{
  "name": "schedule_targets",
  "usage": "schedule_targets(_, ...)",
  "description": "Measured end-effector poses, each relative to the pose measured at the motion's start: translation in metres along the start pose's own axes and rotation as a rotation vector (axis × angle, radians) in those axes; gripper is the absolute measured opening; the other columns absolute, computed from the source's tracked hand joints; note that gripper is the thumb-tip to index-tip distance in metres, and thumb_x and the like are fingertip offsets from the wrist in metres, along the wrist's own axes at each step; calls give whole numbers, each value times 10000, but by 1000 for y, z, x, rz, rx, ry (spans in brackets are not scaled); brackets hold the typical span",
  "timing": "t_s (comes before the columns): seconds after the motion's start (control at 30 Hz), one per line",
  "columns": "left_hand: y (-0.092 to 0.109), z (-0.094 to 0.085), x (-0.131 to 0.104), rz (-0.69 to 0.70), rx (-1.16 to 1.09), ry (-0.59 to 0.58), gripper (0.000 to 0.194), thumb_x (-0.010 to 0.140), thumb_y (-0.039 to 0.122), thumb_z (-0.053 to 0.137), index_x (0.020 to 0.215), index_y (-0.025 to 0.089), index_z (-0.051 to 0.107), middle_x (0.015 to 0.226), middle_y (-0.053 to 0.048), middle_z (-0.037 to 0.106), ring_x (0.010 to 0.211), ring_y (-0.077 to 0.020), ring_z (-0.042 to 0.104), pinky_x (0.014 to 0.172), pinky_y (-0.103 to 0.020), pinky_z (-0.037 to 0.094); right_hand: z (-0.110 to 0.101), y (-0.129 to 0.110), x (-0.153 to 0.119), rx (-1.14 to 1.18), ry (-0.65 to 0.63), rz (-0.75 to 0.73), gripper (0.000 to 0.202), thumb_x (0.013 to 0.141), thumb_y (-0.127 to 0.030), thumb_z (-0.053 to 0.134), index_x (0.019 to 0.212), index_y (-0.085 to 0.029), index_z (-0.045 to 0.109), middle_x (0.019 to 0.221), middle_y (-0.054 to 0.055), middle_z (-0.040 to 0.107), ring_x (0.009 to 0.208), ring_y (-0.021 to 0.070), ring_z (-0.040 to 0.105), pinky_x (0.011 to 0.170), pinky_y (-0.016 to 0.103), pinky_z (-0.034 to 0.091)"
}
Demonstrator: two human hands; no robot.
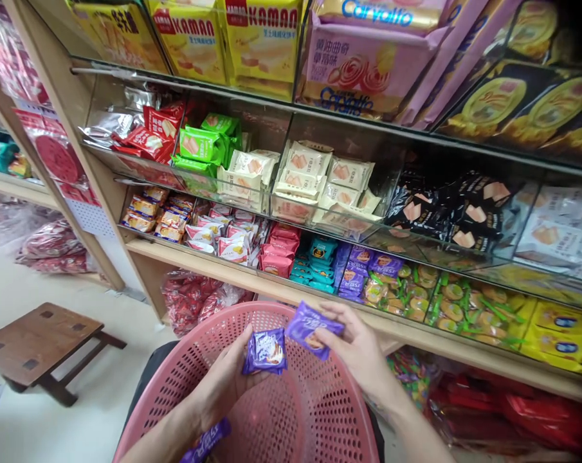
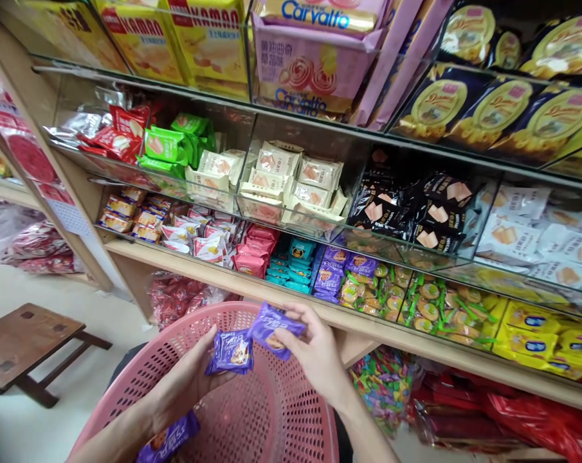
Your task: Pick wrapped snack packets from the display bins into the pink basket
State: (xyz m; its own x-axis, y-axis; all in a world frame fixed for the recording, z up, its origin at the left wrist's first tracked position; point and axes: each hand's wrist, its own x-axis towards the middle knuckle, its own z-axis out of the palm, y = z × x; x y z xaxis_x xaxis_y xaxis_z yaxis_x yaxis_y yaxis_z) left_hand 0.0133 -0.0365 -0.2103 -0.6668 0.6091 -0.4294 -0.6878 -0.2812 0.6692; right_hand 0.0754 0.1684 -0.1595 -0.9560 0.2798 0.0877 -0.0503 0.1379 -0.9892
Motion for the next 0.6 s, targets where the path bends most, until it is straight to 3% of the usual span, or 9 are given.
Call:
schedule_targets(0.1, 2, 1, -2, 4, -12, -65, 458, 811, 517, 478, 1127, 194, 548, 1091, -70, 640, 1002, -200, 590, 872, -334, 459, 35, 10, -1, 59, -155, 56, 399, 688, -334, 668, 1057, -236, 554, 987, 28, 610, 885, 182, 586, 769, 326, 483)
schedule_targets(0.23, 3, -5, -6, 13, -4, -52, 468, 806, 531, 477, 1138, 209, 548, 1119, -64, 629, 1033, -206, 574, 891, -348, 446, 62, 25, 4, -25, -193, 32, 387, 710, -305, 638, 1078, -235, 537, 975, 18, 600, 859, 165, 590, 753, 305, 485)
schedule_targets(0.4, 1, -15, -10, 63, 36, 41, 377, 748, 362, 639, 1076, 190, 568, 1105, -83, 631, 990, -213, 592, 855, -349, 471, 80, 33, 7, -174, -144, -58, 354, 744, -303, 597, 1087, -241, 542, 1013, 26, 622, 895, 176, 579, 811, 325, 452)
schedule_targets(0.6, 0, -22, -15, 64, 87, 18, 375, 696, 273, 694, 1042, 187, 576, 1063, -69, 639, 934, -187, 606, 836, -316, 468, 86, 43, 5, -302, -66, -210, 245, 726, -289, 620, 966, -240, 610, 1031, 38, 586, 1032, 201, 507, 918, 355, 387)
